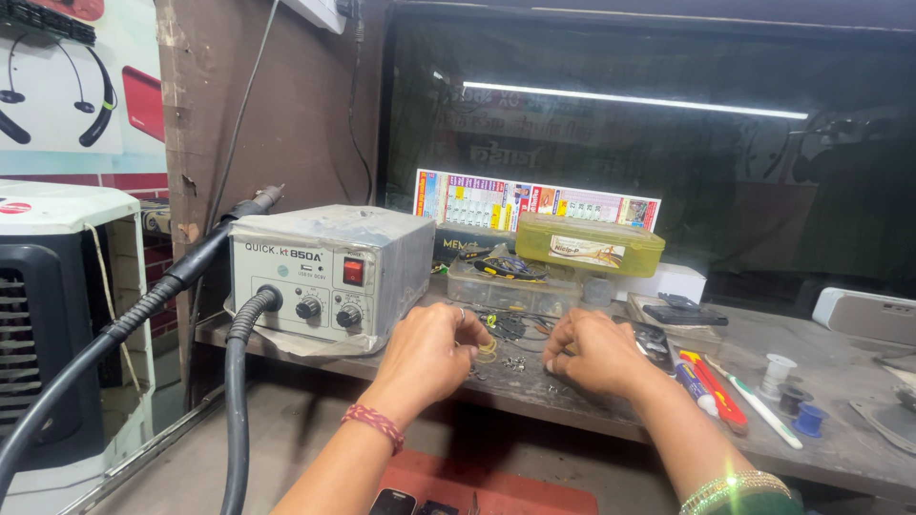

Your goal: The person sorts small electronic components and wires on a cluttered workbench. They pick up and place down various items, including a disassembled mobile phone, using their hands to organize the workspace.

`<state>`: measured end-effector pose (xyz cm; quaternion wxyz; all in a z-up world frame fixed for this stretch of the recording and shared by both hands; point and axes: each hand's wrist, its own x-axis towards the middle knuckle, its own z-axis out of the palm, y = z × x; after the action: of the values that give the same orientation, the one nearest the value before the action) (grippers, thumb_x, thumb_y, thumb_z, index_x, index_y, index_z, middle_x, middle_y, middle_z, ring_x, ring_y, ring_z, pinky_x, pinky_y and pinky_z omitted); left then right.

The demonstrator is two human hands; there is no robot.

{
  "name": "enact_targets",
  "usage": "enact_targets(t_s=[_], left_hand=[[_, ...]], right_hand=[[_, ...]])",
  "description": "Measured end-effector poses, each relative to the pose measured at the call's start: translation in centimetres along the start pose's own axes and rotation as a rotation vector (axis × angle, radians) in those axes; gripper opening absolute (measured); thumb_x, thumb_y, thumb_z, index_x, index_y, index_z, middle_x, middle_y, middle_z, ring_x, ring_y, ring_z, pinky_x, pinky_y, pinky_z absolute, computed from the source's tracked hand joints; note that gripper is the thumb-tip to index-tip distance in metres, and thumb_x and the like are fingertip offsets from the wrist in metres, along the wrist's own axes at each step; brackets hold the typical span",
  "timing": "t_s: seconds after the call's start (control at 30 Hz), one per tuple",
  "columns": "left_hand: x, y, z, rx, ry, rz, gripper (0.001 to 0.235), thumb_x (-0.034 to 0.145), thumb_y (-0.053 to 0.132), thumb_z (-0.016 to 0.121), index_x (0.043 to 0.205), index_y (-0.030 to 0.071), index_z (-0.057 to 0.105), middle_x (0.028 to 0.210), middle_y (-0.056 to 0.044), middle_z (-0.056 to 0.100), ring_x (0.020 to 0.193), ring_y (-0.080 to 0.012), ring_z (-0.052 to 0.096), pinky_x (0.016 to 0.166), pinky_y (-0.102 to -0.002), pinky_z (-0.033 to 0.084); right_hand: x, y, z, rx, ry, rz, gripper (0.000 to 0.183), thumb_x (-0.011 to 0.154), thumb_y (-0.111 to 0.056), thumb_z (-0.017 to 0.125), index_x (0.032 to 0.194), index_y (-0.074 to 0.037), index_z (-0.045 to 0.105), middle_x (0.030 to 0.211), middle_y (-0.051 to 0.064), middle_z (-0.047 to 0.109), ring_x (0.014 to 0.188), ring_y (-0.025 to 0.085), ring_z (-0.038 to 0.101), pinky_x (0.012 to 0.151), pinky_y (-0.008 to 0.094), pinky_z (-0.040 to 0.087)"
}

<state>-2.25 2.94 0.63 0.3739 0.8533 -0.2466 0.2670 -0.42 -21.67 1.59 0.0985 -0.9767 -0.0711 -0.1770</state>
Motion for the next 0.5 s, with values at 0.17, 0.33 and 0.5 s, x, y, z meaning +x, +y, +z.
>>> enact_targets(t_s=[0.17, 0.33, 0.5], left_hand=[[-0.5, 0.0, -0.4, 0.022, 0.002, -0.033, 0.021, 0.076, 0.006, 0.073, 0.091, 0.017, 0.083, 0.093, -0.015, 0.077, 0.092, -0.0320, 0.074, 0.086, -0.042, 0.057], [-0.2, 0.0, 0.2, -0.003, 0.010, -0.046, 0.024, 0.077, 0.001, 0.070, 0.090, 0.017, 0.083, 0.092, -0.015, 0.078, 0.089, -0.0311, 0.075, 0.084, -0.042, 0.058], [0.0, -0.2, 0.9, -0.031, 0.051, -0.009, 0.028, 0.076, -0.005, 0.066, 0.087, 0.015, 0.084, 0.090, -0.015, 0.078, 0.087, -0.0307, 0.076, 0.082, -0.040, 0.059]], right_hand=[[-0.2, 0.6, -0.2, -0.096, -0.001, 0.036, 0.010, 0.076, -0.023, 0.080, 0.085, -0.022, 0.082, 0.117, -0.006, 0.067, 0.126, 0.018, 0.054, 0.109, 0.046, 0.034], [-0.1, 1.7, -1.0, -0.086, 0.076, -0.010, 0.013, 0.075, -0.020, 0.077, 0.085, -0.025, 0.084, 0.118, -0.007, 0.067, 0.125, 0.020, 0.053, 0.109, 0.049, 0.033], [-1.0, 0.9, -2.3, -0.144, 0.032, 0.049, 0.013, 0.080, -0.020, 0.073, 0.084, -0.026, 0.084, 0.119, -0.007, 0.068, 0.125, 0.019, 0.054, 0.108, 0.049, 0.033]])
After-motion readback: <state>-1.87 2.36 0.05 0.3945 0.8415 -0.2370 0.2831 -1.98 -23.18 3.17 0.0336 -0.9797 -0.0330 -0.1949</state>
